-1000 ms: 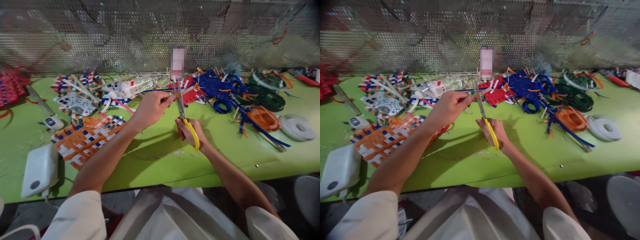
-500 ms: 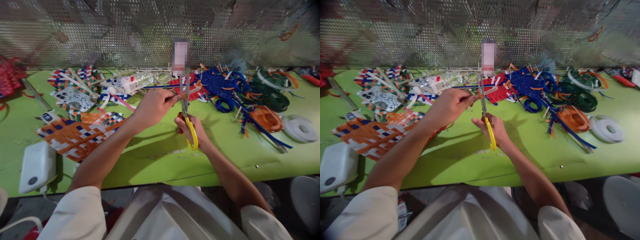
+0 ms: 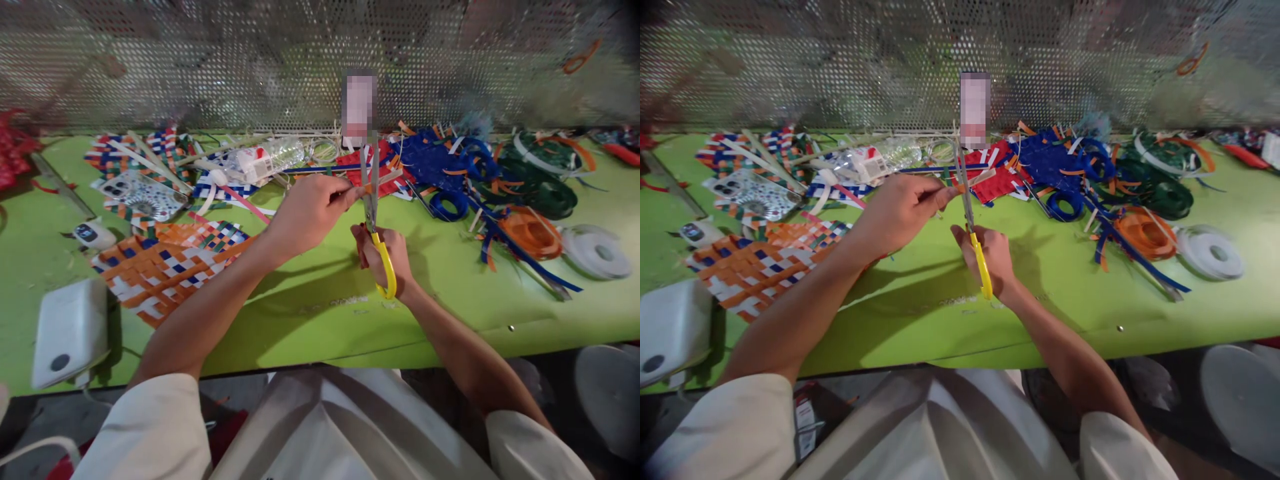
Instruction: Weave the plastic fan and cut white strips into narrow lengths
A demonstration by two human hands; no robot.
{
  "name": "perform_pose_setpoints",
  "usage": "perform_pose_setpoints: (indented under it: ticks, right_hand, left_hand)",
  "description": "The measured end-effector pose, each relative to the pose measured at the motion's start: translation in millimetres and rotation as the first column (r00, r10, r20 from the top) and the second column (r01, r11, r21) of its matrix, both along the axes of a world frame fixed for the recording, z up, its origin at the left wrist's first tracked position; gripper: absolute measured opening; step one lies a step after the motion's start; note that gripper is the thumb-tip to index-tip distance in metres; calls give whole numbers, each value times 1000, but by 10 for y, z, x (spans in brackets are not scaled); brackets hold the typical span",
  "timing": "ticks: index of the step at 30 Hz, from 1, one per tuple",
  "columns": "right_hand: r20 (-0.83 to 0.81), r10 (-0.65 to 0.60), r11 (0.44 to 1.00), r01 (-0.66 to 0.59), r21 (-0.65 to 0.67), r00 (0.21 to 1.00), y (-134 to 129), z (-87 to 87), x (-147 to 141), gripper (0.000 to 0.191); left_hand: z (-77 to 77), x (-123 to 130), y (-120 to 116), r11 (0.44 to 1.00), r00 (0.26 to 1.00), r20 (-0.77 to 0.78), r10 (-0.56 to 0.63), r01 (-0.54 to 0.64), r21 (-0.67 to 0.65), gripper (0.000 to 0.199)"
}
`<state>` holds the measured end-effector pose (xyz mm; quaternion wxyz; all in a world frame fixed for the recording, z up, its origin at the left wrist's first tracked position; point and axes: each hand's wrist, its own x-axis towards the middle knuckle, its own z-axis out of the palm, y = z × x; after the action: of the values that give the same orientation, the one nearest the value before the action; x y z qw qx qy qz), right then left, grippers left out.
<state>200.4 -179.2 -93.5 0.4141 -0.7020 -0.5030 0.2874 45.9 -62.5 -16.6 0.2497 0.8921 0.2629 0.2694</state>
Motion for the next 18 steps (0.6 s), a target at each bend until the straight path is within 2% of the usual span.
perform_pose_setpoints:
  ticks: [3,8,13,18]
  right_hand:
    - [-10,-68,998,68,7,998,-5,0,-11,69]
    - [-23,-50,999,50,4,998,-4,0,3,65]
    - [-170,74,997,-78,-18,983,71,-50,45,68]
    - [-265,216,976,-207,61,940,76,-112,86,77]
  left_hand:
    - [5,1,2,1000,1000,-4,4,-4,-3,53]
    - [21,-16,7,1000,1000,-20,13,-14,-16,51]
    - [39,-42,48,1000,998,-59,11,-10,12,48]
    - [102,-69,32,1000,997,-82,-5,6,3,44]
